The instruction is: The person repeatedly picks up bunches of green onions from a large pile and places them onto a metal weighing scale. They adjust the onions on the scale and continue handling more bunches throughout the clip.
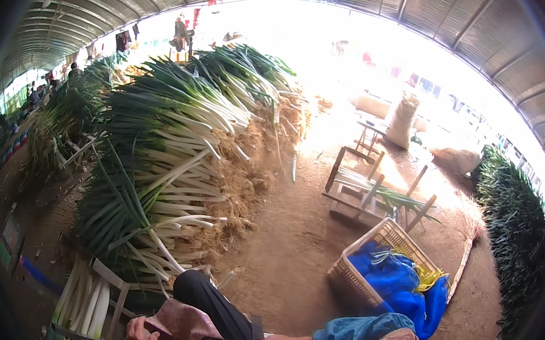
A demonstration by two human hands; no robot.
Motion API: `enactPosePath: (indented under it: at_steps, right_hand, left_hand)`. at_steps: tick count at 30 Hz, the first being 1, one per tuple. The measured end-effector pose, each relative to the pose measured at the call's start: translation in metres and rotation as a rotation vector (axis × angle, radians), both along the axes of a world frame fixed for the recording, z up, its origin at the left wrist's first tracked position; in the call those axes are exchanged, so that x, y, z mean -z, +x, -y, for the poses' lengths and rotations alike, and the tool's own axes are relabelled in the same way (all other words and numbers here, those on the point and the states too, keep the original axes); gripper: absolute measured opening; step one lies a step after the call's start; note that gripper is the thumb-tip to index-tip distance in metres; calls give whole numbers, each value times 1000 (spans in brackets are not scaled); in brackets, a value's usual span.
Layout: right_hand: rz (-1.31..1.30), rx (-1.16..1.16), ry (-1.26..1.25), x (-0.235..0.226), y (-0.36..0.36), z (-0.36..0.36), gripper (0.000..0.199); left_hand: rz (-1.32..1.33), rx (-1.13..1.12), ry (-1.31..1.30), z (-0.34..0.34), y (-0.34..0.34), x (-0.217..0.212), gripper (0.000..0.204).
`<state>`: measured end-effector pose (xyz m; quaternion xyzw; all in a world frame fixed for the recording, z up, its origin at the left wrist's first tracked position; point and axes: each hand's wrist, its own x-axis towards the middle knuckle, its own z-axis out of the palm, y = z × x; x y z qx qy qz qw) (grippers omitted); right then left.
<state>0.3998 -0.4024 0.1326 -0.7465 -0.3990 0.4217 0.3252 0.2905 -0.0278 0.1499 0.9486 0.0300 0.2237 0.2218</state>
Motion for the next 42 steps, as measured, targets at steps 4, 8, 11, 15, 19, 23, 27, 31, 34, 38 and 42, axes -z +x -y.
enactPosePath:
  at_steps: [4, 8, 11, 15, 19, 23, 27, 31, 34, 38, 42]
  right_hand:
    - [-64, 143, -50, 8, -2, 17, 51]
    - [246, 46, 130, 40, -3, 11, 68]
    - [305, 40, 84, 54, -4, 5, 73]
    - [268, 115, 94, 48, -5, -5, 74]
    - [183, 189, 46, 39, -4, -10, 53]
    - [172, 195, 72, 48, -2, -11, 37]
    - [49, 198, 109, 62, 2, -13, 20]
    - [92, 184, 137, 63, 6, -14, 18]
    - [94, 195, 157, 61, 18, -10, 20]
    - [107, 248, 100, 65, 52, 0, 24]
    - [267, 413, 48, 71, 78, 13, 26]
  left_hand:
    - [-195, -226, -82, 4, -50, 17, 48]
    - [-242, -232, -84, 27, -95, 28, 48]
    - [-123, -261, -129, 42, -105, 35, 46]
    - [-193, -290, -140, 40, -92, 30, 46]
    - [-229, -305, -148, 38, -81, 16, 46]
    - [-256, -307, -158, 40, -74, 7, 47]
    - [-278, -311, -166, 39, -67, 5, 47]
    - [-292, -319, -175, 39, -64, 3, 47]
    - [-305, -336, -190, 40, -62, 3, 48]
    - [-319, -347, -206, 40, -61, 3, 48]
    - [-335, -359, -224, 40, -63, 2, 48]
